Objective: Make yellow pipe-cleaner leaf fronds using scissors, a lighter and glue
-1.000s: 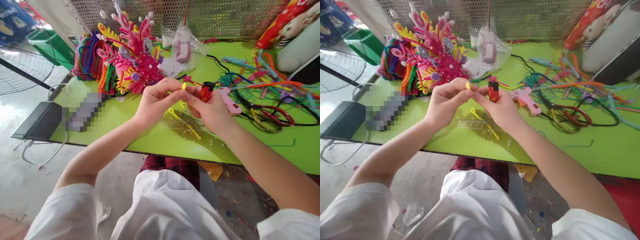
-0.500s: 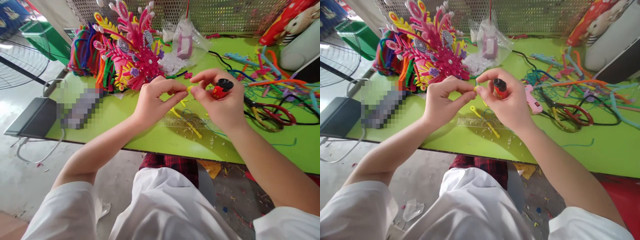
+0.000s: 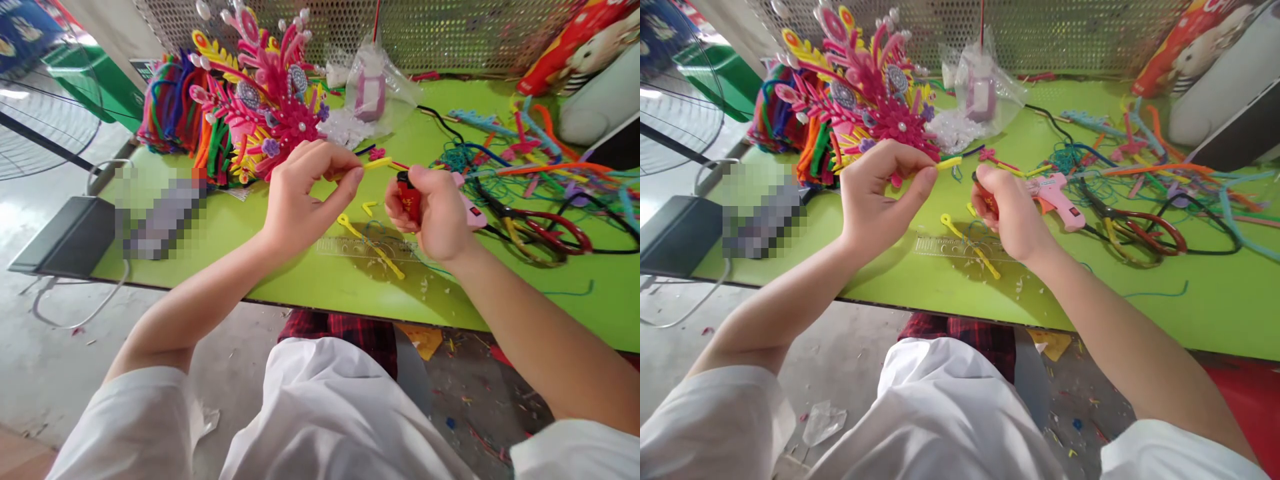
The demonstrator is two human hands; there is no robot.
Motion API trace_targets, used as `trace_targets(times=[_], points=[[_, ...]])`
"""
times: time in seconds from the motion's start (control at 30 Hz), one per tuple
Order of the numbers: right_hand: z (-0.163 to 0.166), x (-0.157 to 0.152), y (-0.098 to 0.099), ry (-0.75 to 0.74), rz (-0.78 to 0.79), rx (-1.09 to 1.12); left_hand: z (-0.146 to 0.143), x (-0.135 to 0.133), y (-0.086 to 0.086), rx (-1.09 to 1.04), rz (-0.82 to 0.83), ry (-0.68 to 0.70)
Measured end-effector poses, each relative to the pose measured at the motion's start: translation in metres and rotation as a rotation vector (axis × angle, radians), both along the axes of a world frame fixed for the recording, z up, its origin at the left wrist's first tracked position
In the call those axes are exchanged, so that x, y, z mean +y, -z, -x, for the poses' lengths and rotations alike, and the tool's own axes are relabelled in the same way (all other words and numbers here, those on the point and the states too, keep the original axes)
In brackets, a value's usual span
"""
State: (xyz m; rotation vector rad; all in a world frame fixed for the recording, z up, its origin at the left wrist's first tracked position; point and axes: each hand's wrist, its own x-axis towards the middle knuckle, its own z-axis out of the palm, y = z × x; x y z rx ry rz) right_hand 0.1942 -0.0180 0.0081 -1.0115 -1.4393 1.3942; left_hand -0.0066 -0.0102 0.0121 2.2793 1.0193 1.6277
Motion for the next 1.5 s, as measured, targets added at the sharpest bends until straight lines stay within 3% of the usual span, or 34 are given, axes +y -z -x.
trace_targets(times=[0.37, 0.57, 0.97, 1.17, 1.3, 1.5], points=[[0.007, -0.008, -0.007, -0.056, 0.176, 0.091, 0.000, -0.001, 0.002, 0.125, -0.060, -0.027], [0.008, -0.006, -0.003, -0.042, 0.168, 0.114, 0.001, 0.000, 0.002, 0.124, -0.007, 0.010], [0.008, -0.003, 0.003, -0.080, 0.181, 0.180, 0.002, -0.003, -0.001, 0.107, -0.057, -0.027], [0.010, -0.005, -0.001, -0.106, 0.259, 0.168, 0.008, 0.012, 0.008, 0.101, -0.155, -0.003], [0.009, -0.002, 0.001, 0.001, 0.095, 0.152, 0.007, 0.018, 0.011, 0.059, -0.051, 0.058], [0.004, 0.001, 0.005, 0.104, -0.089, 0.029, 0.002, 0.003, 0.005, 0.058, -0.017, 0.048]])
